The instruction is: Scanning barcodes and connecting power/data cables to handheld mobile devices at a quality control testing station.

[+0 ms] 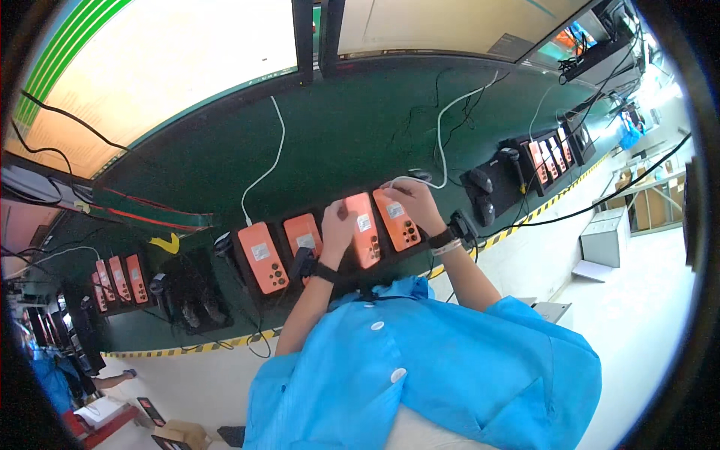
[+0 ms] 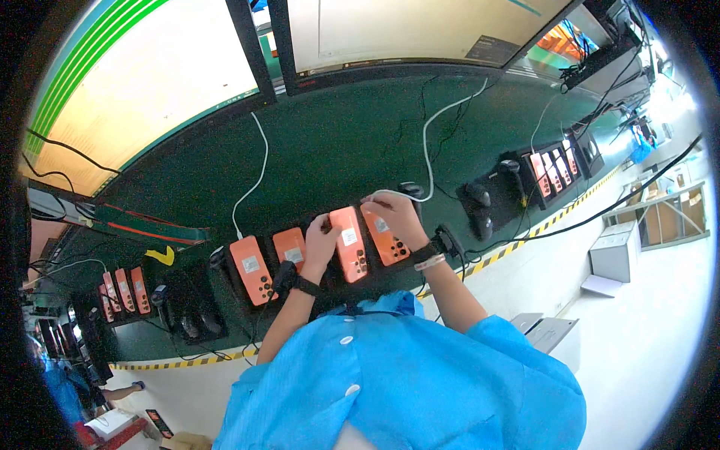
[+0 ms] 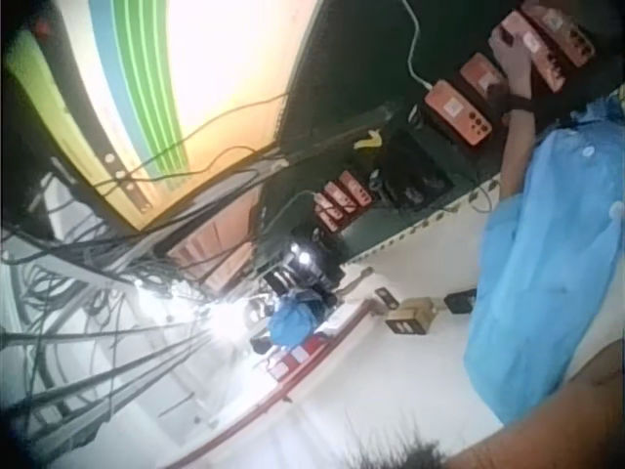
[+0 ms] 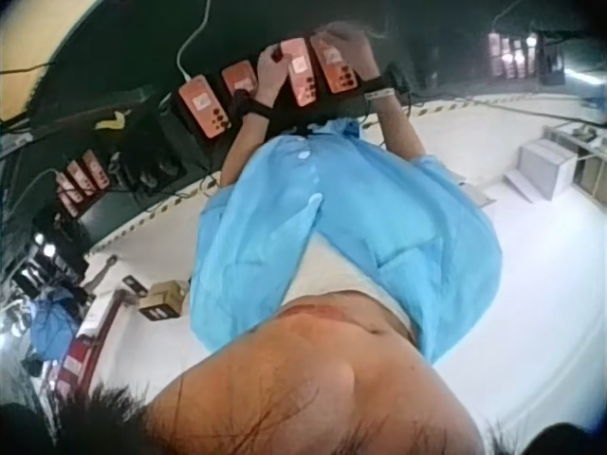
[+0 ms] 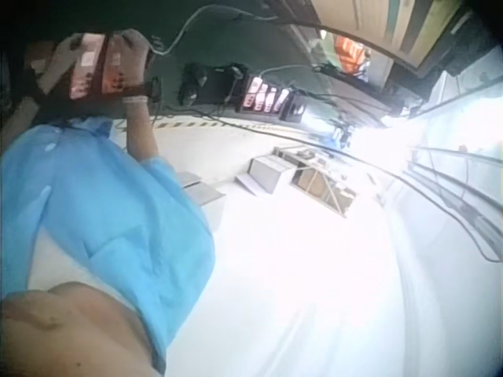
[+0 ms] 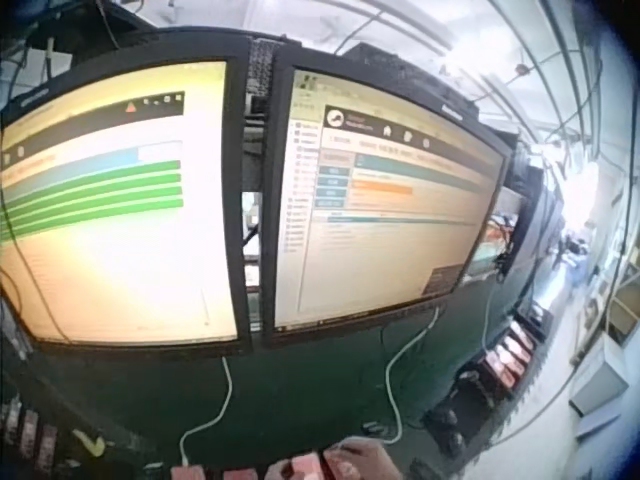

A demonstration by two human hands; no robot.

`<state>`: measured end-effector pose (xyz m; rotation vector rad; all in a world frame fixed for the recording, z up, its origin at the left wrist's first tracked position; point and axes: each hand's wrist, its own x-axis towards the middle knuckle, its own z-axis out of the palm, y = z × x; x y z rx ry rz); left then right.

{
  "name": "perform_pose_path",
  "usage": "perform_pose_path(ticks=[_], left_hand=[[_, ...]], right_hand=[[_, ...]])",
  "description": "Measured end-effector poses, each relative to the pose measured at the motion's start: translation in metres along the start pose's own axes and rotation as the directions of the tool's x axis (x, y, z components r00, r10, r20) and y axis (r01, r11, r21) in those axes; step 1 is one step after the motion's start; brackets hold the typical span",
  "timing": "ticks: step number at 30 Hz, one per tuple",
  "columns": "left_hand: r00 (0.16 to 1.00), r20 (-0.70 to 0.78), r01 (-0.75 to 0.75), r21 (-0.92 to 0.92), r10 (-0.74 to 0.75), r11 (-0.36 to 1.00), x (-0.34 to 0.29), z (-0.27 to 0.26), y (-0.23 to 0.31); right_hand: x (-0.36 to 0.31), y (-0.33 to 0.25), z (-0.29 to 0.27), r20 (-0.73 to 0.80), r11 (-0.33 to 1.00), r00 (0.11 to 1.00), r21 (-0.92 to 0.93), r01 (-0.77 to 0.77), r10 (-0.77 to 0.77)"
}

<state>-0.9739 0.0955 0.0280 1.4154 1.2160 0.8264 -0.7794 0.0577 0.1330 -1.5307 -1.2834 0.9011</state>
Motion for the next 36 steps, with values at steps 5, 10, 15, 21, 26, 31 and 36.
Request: perform_pose_path(ticks=[5,10,15,21,26,31,36], left_hand=[[0.98,0.183,0.006,-0.424,0.079,0.905,-0.035,-0.024,0.043],[0.987,0.152,0.03,-0.521,0.058,0.853,-0.051,-0.032,0.051],[0.975,0.204,0.022,-0.501,0.093,0.865,-0.056,-0.032,0.047],[0.97,0.219,0.013,-0.47,0.103,0.882,-0.061,-0.034,0.049],[0.976,0.192,-0.004,-0.471,0.107,0.882,-0.061,-0.032,0.049],[0.983,0.152,-0.021,-0.46,0.102,0.888,-0.055,-0.034,0.048],[0.999,-0.023,-0.051,-0.374,0.046,0.926,-0.052,-0.062,0.03]], right_hand=[[0.001,-0.028,0.017,0.188,0.975,0.963,-0.077,0.21,-0.193],[-0.01,-0.045,0.028,0.275,0.994,0.961,-0.093,0.064,-0.037],[-0.01,-0.042,0.032,0.368,0.98,0.928,-0.155,0.127,-0.062],[-0.013,-0.052,0.028,0.362,0.982,0.931,-0.16,0.105,-0.041],[-0.014,-0.044,0.026,0.409,0.974,0.909,-0.164,0.158,-0.079],[-0.013,-0.03,0.033,0.385,0.997,0.923,-0.068,0.021,0.007],[0.016,-0.019,0.045,0.406,0.966,0.914,-0.229,0.122,-0.019]])
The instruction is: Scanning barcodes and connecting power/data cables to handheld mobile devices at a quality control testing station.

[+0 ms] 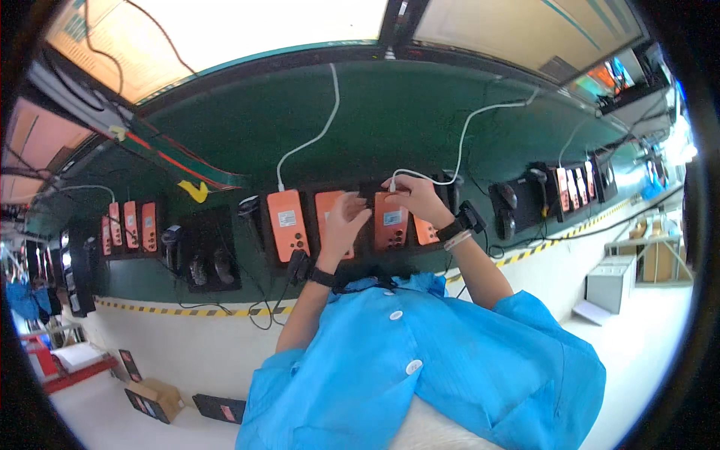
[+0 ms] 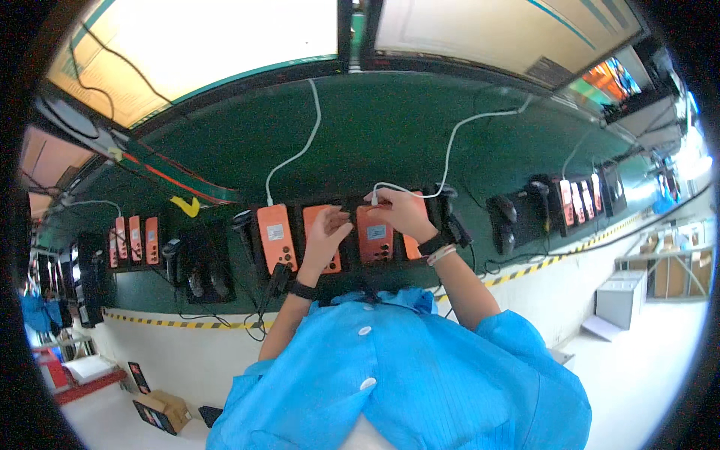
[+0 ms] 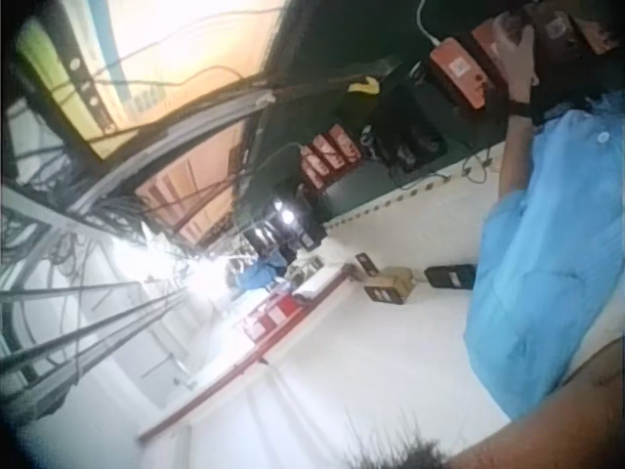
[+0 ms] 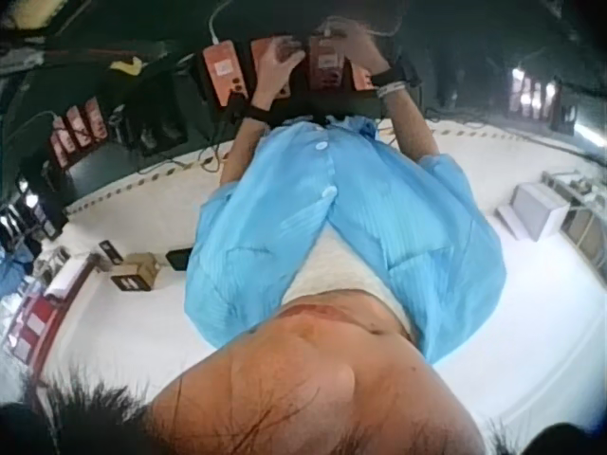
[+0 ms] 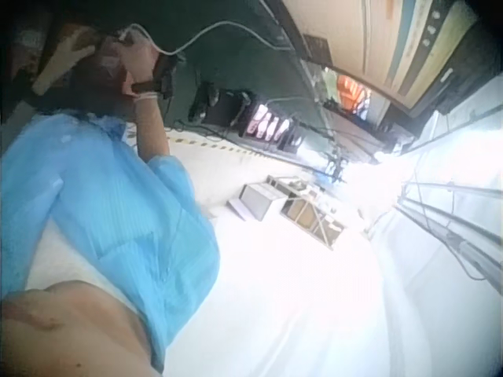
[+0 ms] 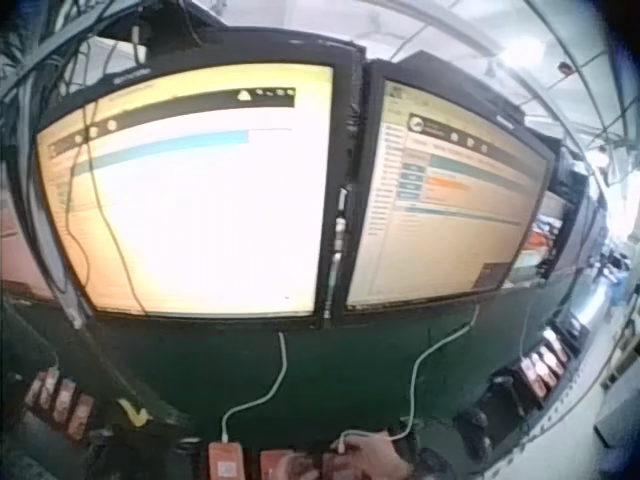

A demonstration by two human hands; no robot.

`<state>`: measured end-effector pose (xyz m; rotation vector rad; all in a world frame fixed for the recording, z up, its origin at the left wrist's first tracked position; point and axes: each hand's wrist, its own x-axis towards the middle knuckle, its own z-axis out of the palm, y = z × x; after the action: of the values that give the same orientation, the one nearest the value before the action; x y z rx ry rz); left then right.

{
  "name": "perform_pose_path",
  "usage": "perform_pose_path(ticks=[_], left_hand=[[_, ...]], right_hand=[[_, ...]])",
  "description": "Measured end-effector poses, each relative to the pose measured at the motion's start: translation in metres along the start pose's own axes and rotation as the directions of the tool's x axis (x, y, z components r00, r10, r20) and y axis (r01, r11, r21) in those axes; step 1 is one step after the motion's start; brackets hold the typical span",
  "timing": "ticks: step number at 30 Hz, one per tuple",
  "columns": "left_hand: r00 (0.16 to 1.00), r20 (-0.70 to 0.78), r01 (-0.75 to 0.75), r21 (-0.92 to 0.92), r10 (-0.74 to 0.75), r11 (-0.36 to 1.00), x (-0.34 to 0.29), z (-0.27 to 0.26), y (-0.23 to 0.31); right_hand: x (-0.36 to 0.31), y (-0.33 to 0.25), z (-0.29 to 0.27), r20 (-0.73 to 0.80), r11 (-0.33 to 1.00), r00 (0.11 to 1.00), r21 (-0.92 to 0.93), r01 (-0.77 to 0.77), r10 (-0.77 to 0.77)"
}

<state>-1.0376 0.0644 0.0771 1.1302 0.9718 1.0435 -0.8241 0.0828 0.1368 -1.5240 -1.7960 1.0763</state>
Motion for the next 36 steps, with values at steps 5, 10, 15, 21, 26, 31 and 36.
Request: perform_pose_path(ticks=[5,10,15,21,26,31,36], left_hand=[[0.961,-0.194,-0.061,0.548,0.198,0.834,-0.039,-0.079,0.007],[0.788,-0.425,0.105,0.806,0.445,0.583,-0.094,-0.132,-0.009],[0.82,-0.42,0.243,0.87,0.389,0.429,-0.109,-0.116,-0.011],[0.685,-0.625,0.391,0.748,0.373,0.536,-0.102,-0.147,-0.027],[0.68,-0.727,0.454,0.519,0.094,0.725,-0.056,-0.192,-0.05],[0.701,-0.696,0.462,0.278,-0.154,0.842,-0.032,-0.206,-0.055],[0.783,-0.621,0.301,0.399,0.015,0.866,-0.057,-0.206,-0.03]], right_hand=[[0.048,0.038,0.031,-0.289,0.876,0.936,-0.481,0.039,-0.2],[0.089,-0.035,0.13,0.043,0.997,0.996,-0.01,0.082,-0.081],[0.145,-0.03,0.202,0.181,0.991,0.98,-0.121,-0.063,0.084],[0.125,-0.044,0.207,-0.064,0.976,0.996,0.209,0.068,-0.056],[0.119,-0.051,0.206,-0.116,0.958,0.99,0.283,-0.048,0.083],[0.116,-0.056,0.203,-0.019,0.964,1.0,0.263,0.021,-0.016],[0.087,-0.04,0.149,0.036,0.96,0.959,0.018,0.279,-0.28]])
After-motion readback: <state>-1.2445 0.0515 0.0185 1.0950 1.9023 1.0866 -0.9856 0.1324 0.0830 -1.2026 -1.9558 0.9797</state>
